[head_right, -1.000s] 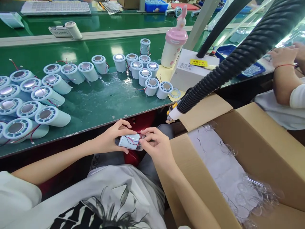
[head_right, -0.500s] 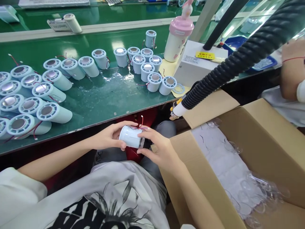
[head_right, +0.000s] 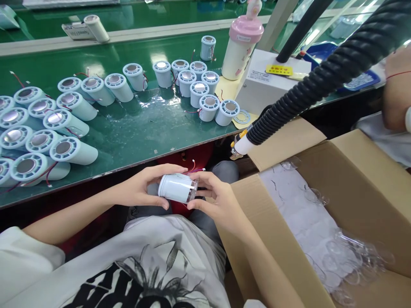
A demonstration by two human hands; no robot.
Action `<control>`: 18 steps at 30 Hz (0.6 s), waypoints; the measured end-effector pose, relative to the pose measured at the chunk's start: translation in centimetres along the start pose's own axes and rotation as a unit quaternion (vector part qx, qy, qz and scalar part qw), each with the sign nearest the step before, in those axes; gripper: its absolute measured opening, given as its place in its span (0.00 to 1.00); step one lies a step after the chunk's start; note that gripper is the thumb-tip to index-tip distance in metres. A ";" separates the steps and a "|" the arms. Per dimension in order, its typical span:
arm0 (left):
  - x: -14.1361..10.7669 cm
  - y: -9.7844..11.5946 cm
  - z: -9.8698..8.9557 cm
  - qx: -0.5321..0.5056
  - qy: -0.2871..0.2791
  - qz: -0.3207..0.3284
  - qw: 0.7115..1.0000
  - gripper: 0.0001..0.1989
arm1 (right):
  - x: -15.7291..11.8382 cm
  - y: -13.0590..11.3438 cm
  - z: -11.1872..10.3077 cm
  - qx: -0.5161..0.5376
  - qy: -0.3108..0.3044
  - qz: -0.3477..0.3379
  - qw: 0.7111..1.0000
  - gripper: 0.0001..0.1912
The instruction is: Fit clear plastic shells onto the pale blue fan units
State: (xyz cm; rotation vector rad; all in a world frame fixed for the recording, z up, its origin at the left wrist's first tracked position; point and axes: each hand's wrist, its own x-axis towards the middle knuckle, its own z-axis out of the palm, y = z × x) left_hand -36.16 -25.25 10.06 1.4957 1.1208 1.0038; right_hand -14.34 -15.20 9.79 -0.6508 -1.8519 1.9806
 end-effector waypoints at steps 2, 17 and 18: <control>-0.1 0.0 -0.1 0.025 -0.002 0.013 1.000 0.40 | -0.1 0.0 0.0 0.026 -0.008 0.013 1.000 0.21; -0.1 -0.6 -0.3 0.061 0.005 0.045 0.997 0.40 | 0.6 -0.1 0.7 0.144 0.030 0.134 0.980 0.18; -0.1 -0.6 -0.3 0.059 0.006 0.046 0.997 0.40 | 0.6 0.0 0.7 0.153 0.030 0.143 0.977 0.19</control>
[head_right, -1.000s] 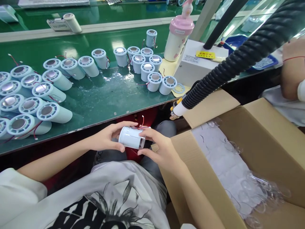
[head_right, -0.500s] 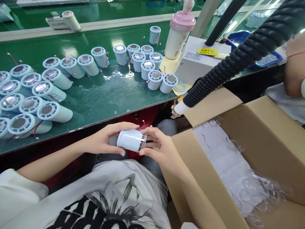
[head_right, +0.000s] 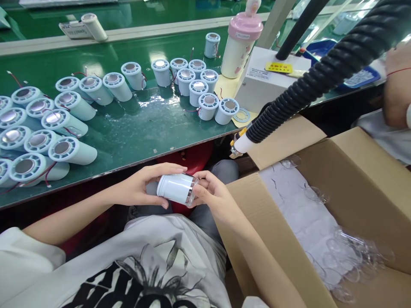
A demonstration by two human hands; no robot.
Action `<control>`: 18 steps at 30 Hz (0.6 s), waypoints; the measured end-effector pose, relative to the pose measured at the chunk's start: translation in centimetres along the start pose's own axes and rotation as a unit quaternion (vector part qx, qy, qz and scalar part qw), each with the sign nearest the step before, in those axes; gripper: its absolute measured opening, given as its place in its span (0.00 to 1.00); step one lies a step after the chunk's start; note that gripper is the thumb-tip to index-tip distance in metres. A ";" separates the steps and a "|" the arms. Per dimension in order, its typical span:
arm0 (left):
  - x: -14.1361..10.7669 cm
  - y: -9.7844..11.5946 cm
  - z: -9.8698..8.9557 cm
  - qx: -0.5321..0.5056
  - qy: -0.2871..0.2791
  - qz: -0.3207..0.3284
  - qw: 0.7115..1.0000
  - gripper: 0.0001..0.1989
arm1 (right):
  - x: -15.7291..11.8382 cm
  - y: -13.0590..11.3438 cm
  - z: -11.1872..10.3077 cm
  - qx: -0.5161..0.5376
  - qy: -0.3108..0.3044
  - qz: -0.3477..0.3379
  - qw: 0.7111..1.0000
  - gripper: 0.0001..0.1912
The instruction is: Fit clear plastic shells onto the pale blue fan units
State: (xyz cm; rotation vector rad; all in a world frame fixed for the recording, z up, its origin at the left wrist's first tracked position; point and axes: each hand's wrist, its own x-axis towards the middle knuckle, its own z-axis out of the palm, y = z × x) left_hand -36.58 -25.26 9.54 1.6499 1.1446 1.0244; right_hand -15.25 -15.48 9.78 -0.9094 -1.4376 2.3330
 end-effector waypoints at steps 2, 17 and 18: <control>0.0 0.0 0.0 -0.004 0.000 0.002 1.000 0.40 | 0.1 0.2 0.1 0.019 -0.004 0.018 1.000 0.21; 1.1 -0.8 0.3 -0.176 0.006 -0.082 0.981 0.44 | 1.6 1.2 0.5 0.145 -0.016 0.147 0.978 0.25; 1.7 -1.2 0.3 -0.197 0.009 -0.095 0.976 0.43 | 1.9 1.4 0.2 0.160 -0.002 0.143 0.977 0.26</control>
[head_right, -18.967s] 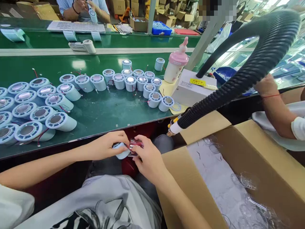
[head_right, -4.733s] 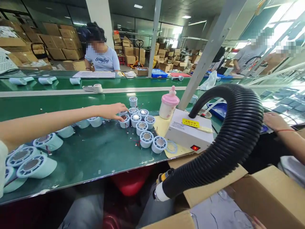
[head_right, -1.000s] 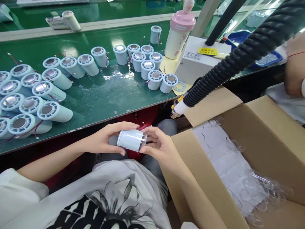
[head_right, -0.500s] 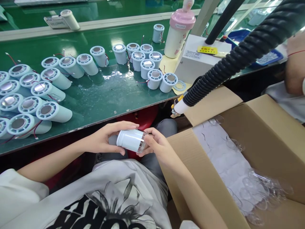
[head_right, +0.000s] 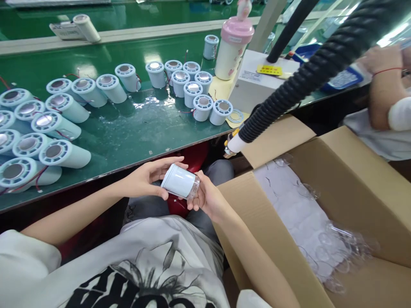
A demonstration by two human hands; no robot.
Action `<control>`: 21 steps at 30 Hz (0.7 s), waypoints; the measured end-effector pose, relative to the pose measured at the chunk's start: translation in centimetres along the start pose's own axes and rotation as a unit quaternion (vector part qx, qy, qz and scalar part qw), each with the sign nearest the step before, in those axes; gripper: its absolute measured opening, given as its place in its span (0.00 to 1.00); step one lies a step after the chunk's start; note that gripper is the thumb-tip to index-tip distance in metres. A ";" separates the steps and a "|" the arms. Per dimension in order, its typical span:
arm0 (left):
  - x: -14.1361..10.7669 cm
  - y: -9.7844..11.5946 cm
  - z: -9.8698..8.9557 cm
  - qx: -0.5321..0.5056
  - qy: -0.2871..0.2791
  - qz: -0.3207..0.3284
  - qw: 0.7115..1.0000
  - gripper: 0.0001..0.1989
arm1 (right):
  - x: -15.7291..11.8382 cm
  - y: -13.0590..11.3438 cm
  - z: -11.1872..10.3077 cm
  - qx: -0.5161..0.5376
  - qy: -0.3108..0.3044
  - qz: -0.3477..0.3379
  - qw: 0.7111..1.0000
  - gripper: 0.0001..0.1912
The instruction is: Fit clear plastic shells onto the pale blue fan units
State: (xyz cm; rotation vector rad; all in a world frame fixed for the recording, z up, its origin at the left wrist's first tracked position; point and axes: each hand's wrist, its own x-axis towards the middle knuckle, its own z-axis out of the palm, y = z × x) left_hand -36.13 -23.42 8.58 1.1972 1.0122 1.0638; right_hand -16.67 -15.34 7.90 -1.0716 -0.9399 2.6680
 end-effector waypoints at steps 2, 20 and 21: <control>2.0 -0.7 -0.1 -0.035 0.001 -0.026 0.999 0.42 | 0.6 0.2 -1.0 0.040 0.028 -0.027 0.998 0.28; 13.0 -0.7 0.6 0.000 -0.083 -0.060 0.995 0.32 | 2.3 -2.0 -6.5 0.146 0.074 -0.149 0.975 0.27; 12.8 -0.5 0.4 0.009 -0.081 -0.060 0.995 0.32 | 2.2 -2.1 -6.3 0.144 0.070 -0.146 0.976 0.28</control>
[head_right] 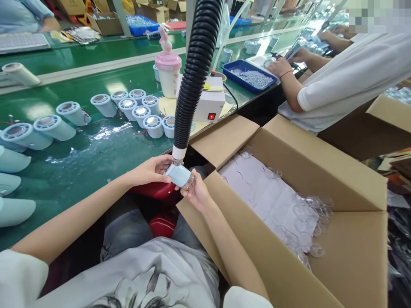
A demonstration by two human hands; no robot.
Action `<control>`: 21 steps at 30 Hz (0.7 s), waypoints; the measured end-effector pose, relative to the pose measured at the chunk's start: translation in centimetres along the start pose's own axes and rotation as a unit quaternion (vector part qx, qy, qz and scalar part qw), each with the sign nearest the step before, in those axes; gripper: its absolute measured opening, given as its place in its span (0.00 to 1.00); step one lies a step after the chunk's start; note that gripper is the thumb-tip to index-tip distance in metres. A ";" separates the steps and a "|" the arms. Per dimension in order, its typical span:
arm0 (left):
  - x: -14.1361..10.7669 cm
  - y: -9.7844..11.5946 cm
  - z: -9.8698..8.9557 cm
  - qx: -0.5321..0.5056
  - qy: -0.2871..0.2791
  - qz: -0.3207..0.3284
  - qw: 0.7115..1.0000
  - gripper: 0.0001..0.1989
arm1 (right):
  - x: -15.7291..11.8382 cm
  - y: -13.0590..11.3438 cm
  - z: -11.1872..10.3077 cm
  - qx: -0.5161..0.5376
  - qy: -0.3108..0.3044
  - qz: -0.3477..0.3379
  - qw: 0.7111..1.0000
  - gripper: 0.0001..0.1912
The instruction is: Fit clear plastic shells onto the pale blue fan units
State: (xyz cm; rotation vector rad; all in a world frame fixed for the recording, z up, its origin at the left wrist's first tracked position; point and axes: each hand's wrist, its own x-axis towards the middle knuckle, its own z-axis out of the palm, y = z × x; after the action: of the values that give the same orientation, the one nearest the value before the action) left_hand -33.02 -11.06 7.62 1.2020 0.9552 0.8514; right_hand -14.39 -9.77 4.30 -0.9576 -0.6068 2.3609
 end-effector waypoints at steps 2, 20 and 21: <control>-0.6 0.4 -0.2 0.014 0.003 0.001 1.000 0.31 | -0.2 0.0 0.4 -0.003 -0.007 0.005 1.000 0.29; -4.1 0.7 0.8 0.147 0.009 0.135 0.980 0.27 | -3.0 -0.3 1.4 -0.141 0.020 0.024 0.989 0.31; -4.5 0.8 1.0 0.189 0.022 0.171 0.967 0.27 | -3.4 -0.5 1.5 -0.158 0.021 0.021 0.987 0.30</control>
State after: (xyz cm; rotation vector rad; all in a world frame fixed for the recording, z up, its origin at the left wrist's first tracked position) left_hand -33.82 -15.37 9.17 1.7185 0.9879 0.9978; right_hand -13.27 -11.74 7.26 -1.1623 -0.9728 2.3157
